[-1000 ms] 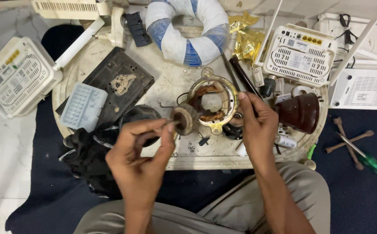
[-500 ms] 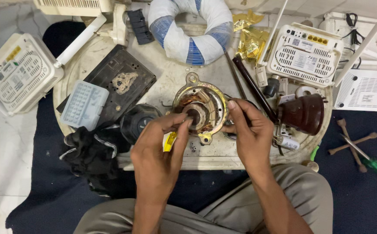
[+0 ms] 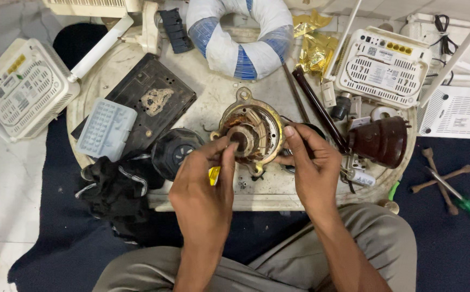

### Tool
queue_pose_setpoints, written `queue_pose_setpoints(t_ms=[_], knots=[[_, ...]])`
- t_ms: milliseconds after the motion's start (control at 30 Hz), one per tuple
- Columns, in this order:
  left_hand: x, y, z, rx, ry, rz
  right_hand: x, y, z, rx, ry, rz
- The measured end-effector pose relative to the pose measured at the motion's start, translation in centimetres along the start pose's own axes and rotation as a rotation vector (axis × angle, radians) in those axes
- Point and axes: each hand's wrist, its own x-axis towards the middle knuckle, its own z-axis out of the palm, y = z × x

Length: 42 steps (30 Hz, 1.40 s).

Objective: The person wipes several disassembled motor parts with a black cloth, including a cylindrical housing and a stator assembly, then aligns and fits the parts together on a cluttered table.

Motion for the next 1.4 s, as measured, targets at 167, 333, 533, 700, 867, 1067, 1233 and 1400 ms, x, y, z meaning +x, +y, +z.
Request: queue_pose_setpoints(t_ms=[167, 333, 533, 700, 867, 1067, 1233, 1400], knots=[[-0.1, -0.3, 0.0, -0.047, 0.006, -0.133, -0.1, 0.5, 0.7, 0.03, -0.007, 0.038], [0.1, -0.2, 0.0, 0.049, -0.024, -0.042, -0.1, 0.6, 0.6, 0.02, 0.009, 0.043], [0.3, -0.1, -1.2, -0.245, -0.023, -0.115, 0.3, 0.8, 0.3, 0.036, 0.06, 0.094], [0.3, -1.3, -2.2, -0.623, 0.112, -0.297, 1.4, 1.6, -0.7, 0.153, 0.116, 0.202], [0.9, -2.8, -2.4, -0.866, 0.202, -0.56, 1.6, 2.8, -1.7, 0.484, 0.005, 0.347], [0.7, -3.0, -2.0, -1.034, 0.102, -0.587, 1.5, 4.6, -2.0, 1.035, -0.224, 0.669], [0.2, -2.5, -1.8, -0.982, -0.026, -0.505, 1.2, 4.5, -2.4, 1.508, -0.49, 0.884], [-0.1, -1.8, -1.3, -0.89, -0.083, -0.43, 1.0, 4.7, -2.7, 1.604, -0.449, 1.079]])
